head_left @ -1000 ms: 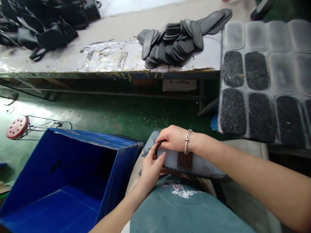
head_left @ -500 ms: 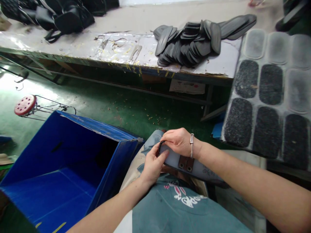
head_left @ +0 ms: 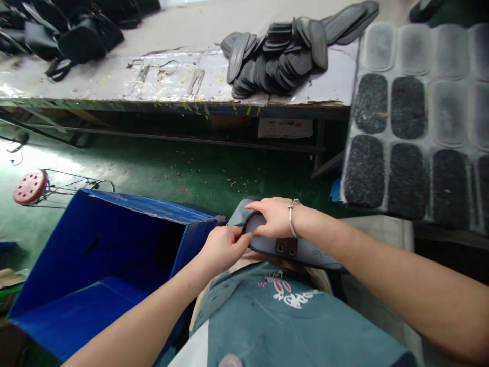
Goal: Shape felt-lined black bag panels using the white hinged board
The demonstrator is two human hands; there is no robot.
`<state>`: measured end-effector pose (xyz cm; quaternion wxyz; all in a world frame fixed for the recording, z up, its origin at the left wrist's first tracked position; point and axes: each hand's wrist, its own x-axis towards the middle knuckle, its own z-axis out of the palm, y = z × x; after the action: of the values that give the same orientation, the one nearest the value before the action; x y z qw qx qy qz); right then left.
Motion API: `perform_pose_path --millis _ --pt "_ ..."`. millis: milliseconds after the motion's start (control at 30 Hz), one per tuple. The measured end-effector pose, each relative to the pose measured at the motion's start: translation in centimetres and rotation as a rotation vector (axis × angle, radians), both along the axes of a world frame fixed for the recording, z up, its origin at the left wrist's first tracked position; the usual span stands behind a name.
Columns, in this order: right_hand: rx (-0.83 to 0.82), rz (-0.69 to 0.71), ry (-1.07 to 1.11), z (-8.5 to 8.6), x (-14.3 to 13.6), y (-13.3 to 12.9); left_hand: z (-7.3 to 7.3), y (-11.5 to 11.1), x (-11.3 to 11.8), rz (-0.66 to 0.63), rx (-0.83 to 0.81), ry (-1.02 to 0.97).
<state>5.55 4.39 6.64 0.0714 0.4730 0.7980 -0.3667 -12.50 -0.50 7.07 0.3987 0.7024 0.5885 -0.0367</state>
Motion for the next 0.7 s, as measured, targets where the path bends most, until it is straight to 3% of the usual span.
perform_pose_path --millis 200,367,567,700 --pt "-0.075 -0.071 -0.105 1.5 -0.8 0.0 -1.4 0.8 -0.3 0.196 -0.335 -0.209" --pt "-0.138 -0.1 -0.132 2.2 -1.3 0.3 -1.8 0.9 -0.7 0.199 -0.377 -0.265" --pt "-0.254 -0.04 -0.168 2.4 -1.5 1.1 -1.5 -0.1 -0.1 0.328 -0.427 -0.335" --pt "-0.238 -0.043 -0.187 2.3 -1.7 1.1 -1.2 -0.3 0.1 0.387 -0.454 -0.375"
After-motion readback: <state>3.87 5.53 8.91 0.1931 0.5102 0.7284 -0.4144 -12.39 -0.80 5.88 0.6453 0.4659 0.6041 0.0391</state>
